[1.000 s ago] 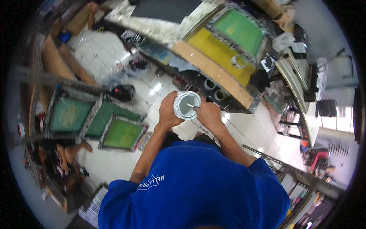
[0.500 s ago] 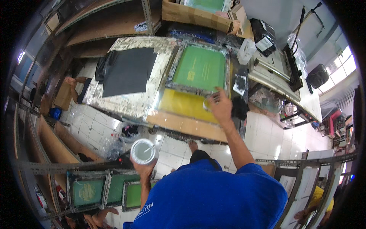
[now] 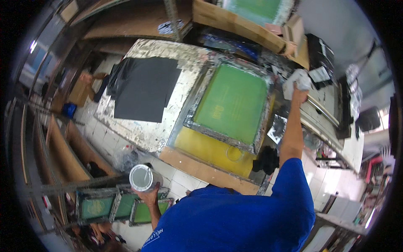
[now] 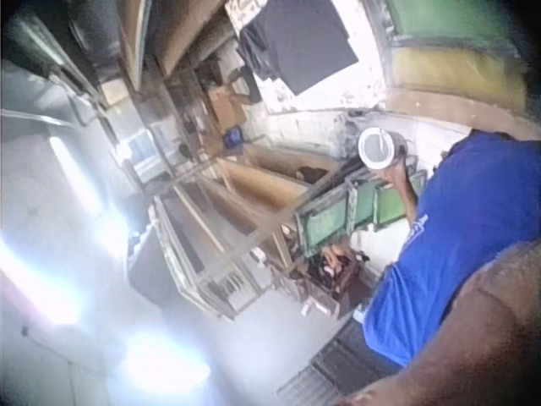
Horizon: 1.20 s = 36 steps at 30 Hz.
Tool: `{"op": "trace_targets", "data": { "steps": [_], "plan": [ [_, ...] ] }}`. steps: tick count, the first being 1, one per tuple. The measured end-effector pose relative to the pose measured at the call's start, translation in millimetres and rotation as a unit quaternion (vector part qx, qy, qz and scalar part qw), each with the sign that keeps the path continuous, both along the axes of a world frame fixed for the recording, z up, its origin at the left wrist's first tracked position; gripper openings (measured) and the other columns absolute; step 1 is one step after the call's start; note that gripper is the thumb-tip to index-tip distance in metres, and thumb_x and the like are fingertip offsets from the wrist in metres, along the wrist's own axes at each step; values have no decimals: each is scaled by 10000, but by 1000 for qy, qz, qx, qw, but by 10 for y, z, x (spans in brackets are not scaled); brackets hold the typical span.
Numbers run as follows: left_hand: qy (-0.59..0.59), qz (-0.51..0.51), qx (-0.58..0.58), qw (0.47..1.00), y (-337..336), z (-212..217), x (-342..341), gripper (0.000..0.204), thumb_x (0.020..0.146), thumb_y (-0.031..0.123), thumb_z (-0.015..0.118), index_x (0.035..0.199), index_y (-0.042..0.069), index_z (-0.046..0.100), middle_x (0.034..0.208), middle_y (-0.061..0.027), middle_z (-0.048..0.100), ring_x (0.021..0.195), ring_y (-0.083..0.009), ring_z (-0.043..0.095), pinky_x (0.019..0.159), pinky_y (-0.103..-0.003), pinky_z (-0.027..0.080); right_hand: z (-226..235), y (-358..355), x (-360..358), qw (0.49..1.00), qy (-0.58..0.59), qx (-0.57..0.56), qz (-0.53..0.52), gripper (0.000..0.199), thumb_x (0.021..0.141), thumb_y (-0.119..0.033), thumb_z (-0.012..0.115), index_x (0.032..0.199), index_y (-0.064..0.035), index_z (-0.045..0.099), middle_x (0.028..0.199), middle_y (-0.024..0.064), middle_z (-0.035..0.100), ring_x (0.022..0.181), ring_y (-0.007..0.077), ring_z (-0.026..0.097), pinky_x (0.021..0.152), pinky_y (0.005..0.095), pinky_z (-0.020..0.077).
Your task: The person aligns a stencil on a yellow screen frame, applies clear tape along the edges by hand and using a tape roll, and then wipes the screen with a cloth before preparing a container of white ink.
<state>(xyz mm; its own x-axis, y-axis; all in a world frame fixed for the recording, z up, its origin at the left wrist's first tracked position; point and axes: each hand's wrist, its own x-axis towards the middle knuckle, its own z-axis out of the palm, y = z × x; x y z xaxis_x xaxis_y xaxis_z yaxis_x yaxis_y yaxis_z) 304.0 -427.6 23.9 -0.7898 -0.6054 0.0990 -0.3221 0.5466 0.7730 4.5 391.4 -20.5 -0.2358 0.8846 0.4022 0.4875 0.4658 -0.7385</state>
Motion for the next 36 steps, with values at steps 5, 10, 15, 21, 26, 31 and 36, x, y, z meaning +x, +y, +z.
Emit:
{"op": "trace_targets", "data": {
  "steps": [5, 10, 15, 21, 26, 31, 36],
  "plan": [
    [-45, -32, -77, 995, 45, 93, 8, 1078, 499, 284, 926, 1404, 10, 408, 1344, -158, 540, 1266, -340, 489, 1136, -454, 314, 209, -290, -29, 988, 127, 37, 75, 864, 675, -519, 899, 1231, 67, 589, 1146, 197, 686, 1061, 360, 631, 978, 463, 465],
    [-17, -149, -138, 979, 123, 296, -316, 1019, 527, 262, 928, 1389, 17, 444, 1287, -146, 589, 1263, -306, 517, 1135, -413, 333, 1146, -975, 776, 976, 77, 36, 199, 678, 751, -288, 885, 1248, 74, 598, 1201, 216, 671, 1031, 303, 659, 928, 446, 533],
    [50, -203, -43, 977, 82, 320, -526, 1097, 561, 288, 959, 1424, -13, 352, 1365, -156, 552, 1290, -310, 518, 1143, -405, 339, 2089, -2426, 1520, 914, 86, -28, 396, 642, 779, -111, 830, 1329, 68, 551, 1234, 183, 652, 1093, 275, 635, 982, 398, 504],
    [58, -324, 17, 944, -119, 334, -655, 978, 561, 286, 927, 1357, -11, 444, 1258, -208, 568, 1166, -381, 571, 1012, -450, 453, 2543, -4090, 2138, 800, -169, 49, 573, 737, 620, -69, 830, 1312, 5, 588, 1167, 138, 679, 1094, 241, 628, 998, 387, 465],
    [75, -440, 35, 894, -328, 252, -620, 968, 566, 295, 922, 1354, -7, 447, 1254, -233, 564, 1174, -411, 558, 1008, -471, 452, 2503, -5194, 2313, 687, -253, 157, 664, 708, 587, -211, 843, 1239, -36, 628, 1155, 215, 681, 1079, 378, 653, 943, 452, 500],
    [93, -485, 21, 869, -492, 262, -433, 965, 563, 322, 926, 1353, 19, 461, 1249, -218, 574, 1180, -398, 569, 1012, -467, 458, 2319, -5851, 2437, 621, -308, 209, 689, 596, 581, -257, 814, 1109, -37, 648, 974, 199, 688, 920, 398, 649, 814, 473, 500],
    [69, -510, 32, 857, -669, 152, -239, 973, 541, 281, 903, 1362, 35, 442, 1276, -214, 555, 1201, -403, 545, 1026, -477, 440, 2206, -6247, 2580, 592, -370, 246, 673, 465, 596, -244, 772, 992, -33, 646, 826, 198, 663, 817, 394, 646, 734, 490, 489]
  ]
}}
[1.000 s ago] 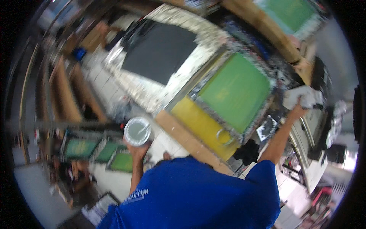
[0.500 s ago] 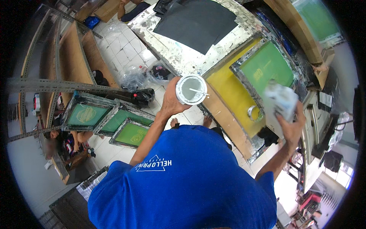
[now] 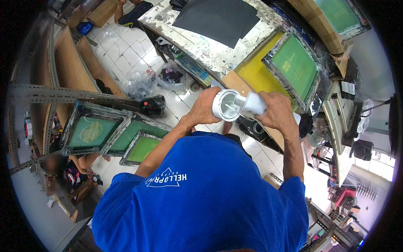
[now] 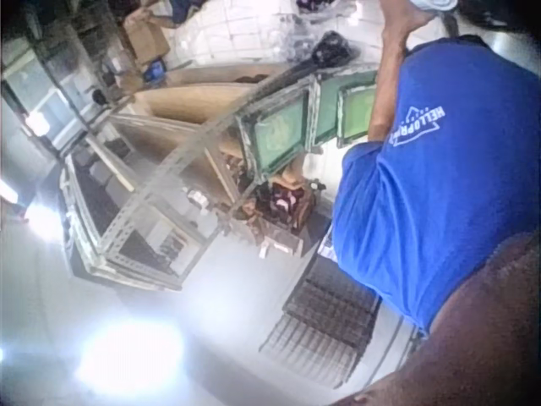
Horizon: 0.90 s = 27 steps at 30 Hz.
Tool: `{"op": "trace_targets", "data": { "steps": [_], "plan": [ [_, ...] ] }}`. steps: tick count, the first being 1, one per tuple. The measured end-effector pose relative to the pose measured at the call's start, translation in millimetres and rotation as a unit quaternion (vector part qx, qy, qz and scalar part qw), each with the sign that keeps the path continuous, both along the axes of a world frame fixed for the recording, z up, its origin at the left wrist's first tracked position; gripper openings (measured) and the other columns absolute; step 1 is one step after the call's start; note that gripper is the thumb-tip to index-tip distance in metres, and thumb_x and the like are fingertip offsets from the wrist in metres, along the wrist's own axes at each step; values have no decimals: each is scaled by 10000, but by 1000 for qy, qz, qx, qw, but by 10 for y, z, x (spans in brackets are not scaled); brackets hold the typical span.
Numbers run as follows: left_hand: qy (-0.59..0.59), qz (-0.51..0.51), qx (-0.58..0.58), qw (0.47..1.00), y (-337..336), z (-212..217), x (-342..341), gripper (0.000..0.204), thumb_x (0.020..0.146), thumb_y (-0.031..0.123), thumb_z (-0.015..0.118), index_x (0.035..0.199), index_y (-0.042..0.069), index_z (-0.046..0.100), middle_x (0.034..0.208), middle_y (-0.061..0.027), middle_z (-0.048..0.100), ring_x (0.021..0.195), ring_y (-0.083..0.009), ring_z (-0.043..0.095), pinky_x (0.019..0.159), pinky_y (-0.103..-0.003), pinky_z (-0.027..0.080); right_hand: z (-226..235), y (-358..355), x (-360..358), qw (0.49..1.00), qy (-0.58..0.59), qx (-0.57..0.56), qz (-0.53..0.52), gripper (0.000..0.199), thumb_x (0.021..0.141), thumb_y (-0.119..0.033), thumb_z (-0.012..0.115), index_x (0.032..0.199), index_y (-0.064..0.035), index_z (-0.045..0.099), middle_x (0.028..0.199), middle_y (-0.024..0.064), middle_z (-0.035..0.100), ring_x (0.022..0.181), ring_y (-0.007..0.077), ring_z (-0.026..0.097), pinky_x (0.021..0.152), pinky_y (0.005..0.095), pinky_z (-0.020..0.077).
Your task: The person aligns a stencil on a yellow screen frame, applies clear tape along the edges by hand and using a tape roll, and then wipes the screen with a cloth before preparing a container of white ink.
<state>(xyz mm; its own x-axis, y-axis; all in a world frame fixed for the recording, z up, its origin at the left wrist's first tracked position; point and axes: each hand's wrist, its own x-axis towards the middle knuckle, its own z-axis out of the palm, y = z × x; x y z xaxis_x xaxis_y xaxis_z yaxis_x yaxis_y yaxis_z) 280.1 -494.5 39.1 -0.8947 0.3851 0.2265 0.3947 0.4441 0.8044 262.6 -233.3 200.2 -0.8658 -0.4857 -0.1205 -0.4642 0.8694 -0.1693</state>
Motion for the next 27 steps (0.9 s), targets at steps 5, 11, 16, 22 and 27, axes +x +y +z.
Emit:
{"op": "trace_targets", "data": {
  "steps": [5, 11, 16, 22, 27],
  "plan": [
    [1, -17, 5, 1000, -105, -65, 94, 970, 535, 266, 893, 1359, 34, 438, 1264, -221, 556, 1191, -407, 547, 1019, -475, 443, -87, -163, 154, 1000, 8, 13, -14, 418, 602, -228, 770, 952, -40, 641, 792, 196, 656, 806, 401, 647, 717, 494, 488],
    [10, -23, 2, 1000, -70, -129, 143, 970, 530, 251, 889, 1357, 24, 436, 1241, -218, 565, 1170, -416, 552, 1010, -481, 445, -142, -224, 257, 1000, 17, 12, -22, 351, 613, -208, 747, 888, -30, 622, 761, 199, 652, 775, 409, 647, 713, 495, 491],
    [-21, -34, 6, 999, 76, -50, 118, 990, 521, 232, 889, 1373, 26, 428, 1253, -217, 563, 1191, -418, 545, 1024, -477, 440, -176, -86, 243, 1000, 29, 7, -10, 320, 614, -184, 718, 862, -10, 615, 726, 212, 638, 745, 414, 643, 700, 489, 492],
    [-44, -27, 17, 999, 313, 50, 43, 925, 552, 293, 904, 1321, 10, 474, 1205, -225, 581, 1134, -412, 572, 965, -479, 467, -97, 139, 196, 998, 60, -4, -1, 300, 605, -148, 696, 857, -3, 621, 719, 215, 639, 726, 408, 643, 685, 492, 492],
    [-6, -22, 19, 1000, 499, 1, 30, 938, 557, 294, 911, 1325, -5, 464, 1205, -232, 579, 1135, -428, 567, 958, -487, 471, -39, 292, 189, 998, 67, -15, 3, 285, 597, -127, 685, 847, -4, 624, 715, 210, 641, 722, 403, 645, 673, 484, 497]
  ]
}}
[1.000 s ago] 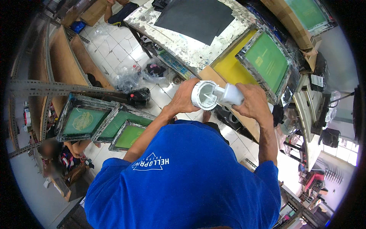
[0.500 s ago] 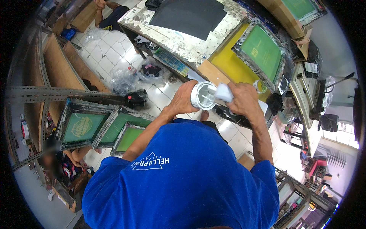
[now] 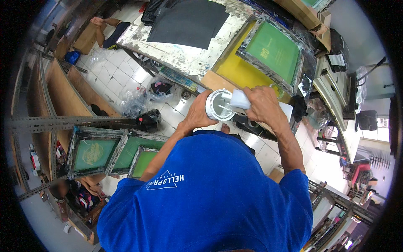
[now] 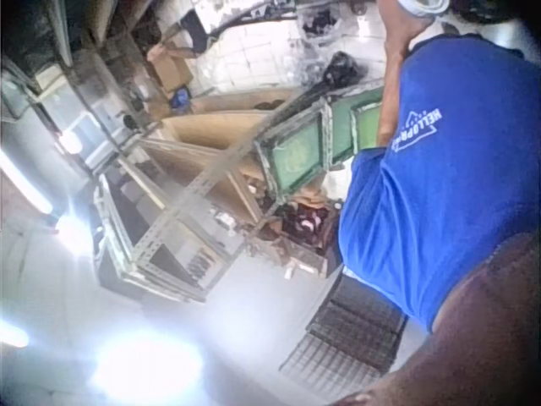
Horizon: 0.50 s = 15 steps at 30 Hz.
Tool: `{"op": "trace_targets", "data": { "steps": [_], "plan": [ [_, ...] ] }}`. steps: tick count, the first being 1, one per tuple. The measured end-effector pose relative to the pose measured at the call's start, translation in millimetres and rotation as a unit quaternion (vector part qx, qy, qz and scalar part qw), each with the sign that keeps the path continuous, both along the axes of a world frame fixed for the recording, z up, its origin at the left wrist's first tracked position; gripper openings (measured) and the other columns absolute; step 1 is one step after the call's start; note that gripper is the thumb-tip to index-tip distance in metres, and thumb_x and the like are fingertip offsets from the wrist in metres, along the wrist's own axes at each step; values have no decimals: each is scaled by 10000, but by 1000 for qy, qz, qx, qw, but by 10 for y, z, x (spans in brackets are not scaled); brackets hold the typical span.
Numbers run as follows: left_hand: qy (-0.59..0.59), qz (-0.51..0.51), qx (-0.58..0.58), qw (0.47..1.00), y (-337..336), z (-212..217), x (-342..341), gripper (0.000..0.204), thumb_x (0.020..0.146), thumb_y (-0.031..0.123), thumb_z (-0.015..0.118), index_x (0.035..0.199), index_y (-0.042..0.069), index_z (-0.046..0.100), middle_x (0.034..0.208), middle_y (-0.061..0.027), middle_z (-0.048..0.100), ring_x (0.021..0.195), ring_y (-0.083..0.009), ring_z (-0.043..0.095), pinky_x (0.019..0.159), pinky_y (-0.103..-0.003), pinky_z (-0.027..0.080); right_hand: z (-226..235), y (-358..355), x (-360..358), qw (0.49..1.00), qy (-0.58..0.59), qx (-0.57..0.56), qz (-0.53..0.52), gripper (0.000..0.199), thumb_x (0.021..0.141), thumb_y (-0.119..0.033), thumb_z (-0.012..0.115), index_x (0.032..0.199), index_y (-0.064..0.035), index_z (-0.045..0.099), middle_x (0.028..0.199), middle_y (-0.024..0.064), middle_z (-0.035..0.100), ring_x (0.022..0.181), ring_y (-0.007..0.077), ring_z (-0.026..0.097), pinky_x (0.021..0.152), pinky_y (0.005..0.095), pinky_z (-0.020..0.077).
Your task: The person aligns a stencil on a yellow screen frame, applies clear tape along the edges by hand and using a tape roll, and then wipes the screen with a cloth before preparing a container of white ink.
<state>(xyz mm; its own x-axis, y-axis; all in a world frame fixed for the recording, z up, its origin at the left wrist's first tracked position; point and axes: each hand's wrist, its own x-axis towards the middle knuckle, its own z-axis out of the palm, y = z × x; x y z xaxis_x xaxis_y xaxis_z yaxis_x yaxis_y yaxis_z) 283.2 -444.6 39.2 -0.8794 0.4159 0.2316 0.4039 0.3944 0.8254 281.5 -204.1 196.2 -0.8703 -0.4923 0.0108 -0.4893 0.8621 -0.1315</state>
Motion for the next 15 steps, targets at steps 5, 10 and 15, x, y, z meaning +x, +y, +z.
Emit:
{"op": "trace_targets", "data": {
  "steps": [5, 10, 15],
  "plan": [
    [14, 5, 3, 1000, 113, -21, 22, 956, 543, 274, 905, 1337, -10, 455, 1220, -231, 569, 1138, -425, 566, 968, -484, 469, -44, 133, 5, 1000, 9, 10, 6, 265, 600, -120, 682, 837, -14, 627, 693, 198, 638, 713, 400, 648, 665, 481, 502],
    [-40, -10, -32, 999, 173, 18, 24, 1080, 506, 277, 922, 1398, -19, 388, 1299, -234, 531, 1210, -401, 549, 1034, -453, 453, -83, 233, -5, 1000, 2, 1, 8, 274, 606, -126, 685, 851, -15, 630, 699, 188, 650, 713, 393, 655, 665, 481, 504],
    [-84, -14, -71, 994, 291, 57, 18, 1123, 493, 284, 929, 1412, -33, 366, 1323, -240, 513, 1243, -394, 524, 1073, -447, 429, -61, 347, 0, 1000, -25, 11, 3, 317, 595, -142, 691, 883, -22, 633, 732, 176, 670, 729, 384, 660, 669, 477, 504]
  ]
}}
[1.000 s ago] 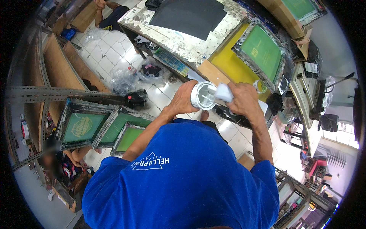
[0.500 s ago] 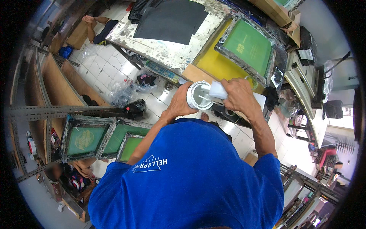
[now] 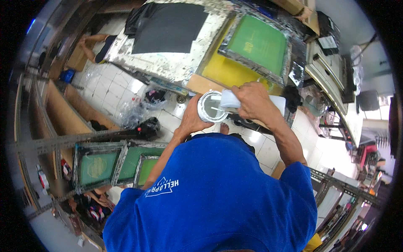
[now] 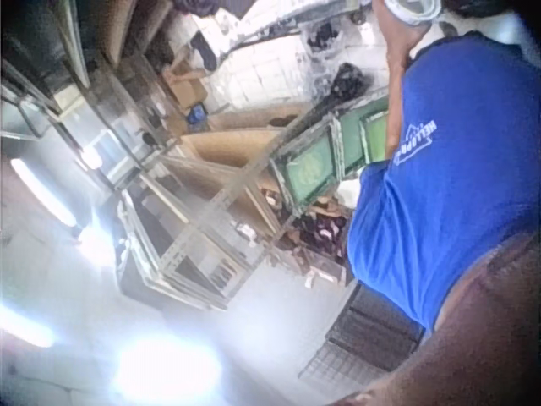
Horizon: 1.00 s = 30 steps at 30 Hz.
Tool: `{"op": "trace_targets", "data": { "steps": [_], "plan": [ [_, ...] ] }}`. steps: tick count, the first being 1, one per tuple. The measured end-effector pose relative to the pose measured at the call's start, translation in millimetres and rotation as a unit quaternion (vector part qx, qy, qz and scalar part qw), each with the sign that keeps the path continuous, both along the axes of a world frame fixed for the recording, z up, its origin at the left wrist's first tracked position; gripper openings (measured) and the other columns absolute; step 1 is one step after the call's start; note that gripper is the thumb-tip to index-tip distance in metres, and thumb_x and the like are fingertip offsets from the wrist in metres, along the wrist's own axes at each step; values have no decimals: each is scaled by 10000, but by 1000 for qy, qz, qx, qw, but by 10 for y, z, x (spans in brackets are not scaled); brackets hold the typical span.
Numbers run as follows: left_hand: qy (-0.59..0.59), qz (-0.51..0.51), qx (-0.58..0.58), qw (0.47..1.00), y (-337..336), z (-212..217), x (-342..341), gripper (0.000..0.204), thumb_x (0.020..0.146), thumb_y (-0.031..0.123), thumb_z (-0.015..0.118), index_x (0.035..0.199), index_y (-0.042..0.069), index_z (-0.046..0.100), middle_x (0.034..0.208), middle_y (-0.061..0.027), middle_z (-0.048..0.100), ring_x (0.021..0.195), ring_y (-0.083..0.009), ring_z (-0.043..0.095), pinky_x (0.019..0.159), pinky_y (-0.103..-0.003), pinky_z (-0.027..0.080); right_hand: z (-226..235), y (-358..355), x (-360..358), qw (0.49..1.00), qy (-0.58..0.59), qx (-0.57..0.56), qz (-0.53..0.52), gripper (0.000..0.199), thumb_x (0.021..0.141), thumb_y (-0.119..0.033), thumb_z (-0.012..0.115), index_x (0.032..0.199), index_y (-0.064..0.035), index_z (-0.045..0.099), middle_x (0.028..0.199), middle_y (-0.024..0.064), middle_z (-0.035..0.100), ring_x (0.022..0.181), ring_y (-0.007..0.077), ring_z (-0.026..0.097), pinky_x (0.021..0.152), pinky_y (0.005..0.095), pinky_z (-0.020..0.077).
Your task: The person aligns a stencil on a yellow screen frame, applies clear tape along the edges by hand and using a tape roll, and then wipes the screen with a cloth before preparing a container of white ink.
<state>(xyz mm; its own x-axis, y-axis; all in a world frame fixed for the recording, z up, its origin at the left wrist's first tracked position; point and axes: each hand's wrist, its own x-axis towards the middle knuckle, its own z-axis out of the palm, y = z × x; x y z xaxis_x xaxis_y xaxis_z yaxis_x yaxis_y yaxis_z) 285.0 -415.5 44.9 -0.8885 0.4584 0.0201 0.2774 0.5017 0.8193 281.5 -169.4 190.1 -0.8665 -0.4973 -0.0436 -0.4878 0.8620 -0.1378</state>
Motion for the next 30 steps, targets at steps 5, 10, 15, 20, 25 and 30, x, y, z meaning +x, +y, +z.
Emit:
{"op": "trace_targets", "data": {
  "steps": [5, 10, 15, 20, 25, 30],
  "plan": [
    [22, 11, 28, 999, 158, 77, -27, 995, 492, 247, 900, 1342, -23, 460, 1226, -230, 577, 1168, -398, 568, 1024, -443, 456, -45, 136, -69, 999, 9, -33, 12, 339, 587, -172, 706, 889, -34, 639, 734, 162, 670, 746, 364, 669, 677, 468, 507],
    [14, 16, 47, 999, 361, 65, -70, 1019, 511, 244, 913, 1365, -23, 426, 1270, -212, 549, 1181, -376, 564, 1021, -438, 460, 9, 395, -101, 996, 63, -49, 35, 259, 613, -182, 699, 820, -36, 646, 657, 149, 646, 675, 344, 673, 605, 439, 518],
    [11, -5, 86, 996, 641, 152, -193, 1057, 553, 240, 927, 1399, -39, 358, 1308, -207, 551, 1223, -325, 560, 1070, -409, 435, 256, 769, -140, 997, 31, -59, 25, 321, 635, -235, 718, 870, -35, 632, 710, 146, 640, 745, 353, 662, 682, 450, 514],
    [50, 17, 117, 992, 901, 143, -288, 1137, 563, 216, 950, 1441, -23, 267, 1375, -199, 501, 1276, -312, 514, 1109, -432, 388, 291, 1400, -177, 982, 16, -179, -62, 501, 689, -362, 790, 1050, -49, 639, 903, 190, 665, 871, 396, 651, 773, 468, 510],
    [39, 87, 171, 981, 1050, 168, -327, 1198, 545, 262, 977, 1443, -5, 231, 1365, -181, 490, 1266, -301, 508, 1101, -456, 387, 234, 2438, -454, 904, 96, -339, -240, 693, 627, -375, 907, 1130, -13, 597, 1016, 237, 687, 964, 425, 664, 822, 452, 530],
    [48, 147, 98, 983, 1166, 128, -298, 1194, 542, 266, 974, 1439, 9, 229, 1365, -174, 494, 1261, -301, 514, 1098, -458, 377, -541, 3878, -1317, 777, 222, -355, -470, 723, 624, -337, 924, 1148, 24, 580, 1071, 258, 685, 988, 409, 672, 853, 432, 528]
  ]
}}
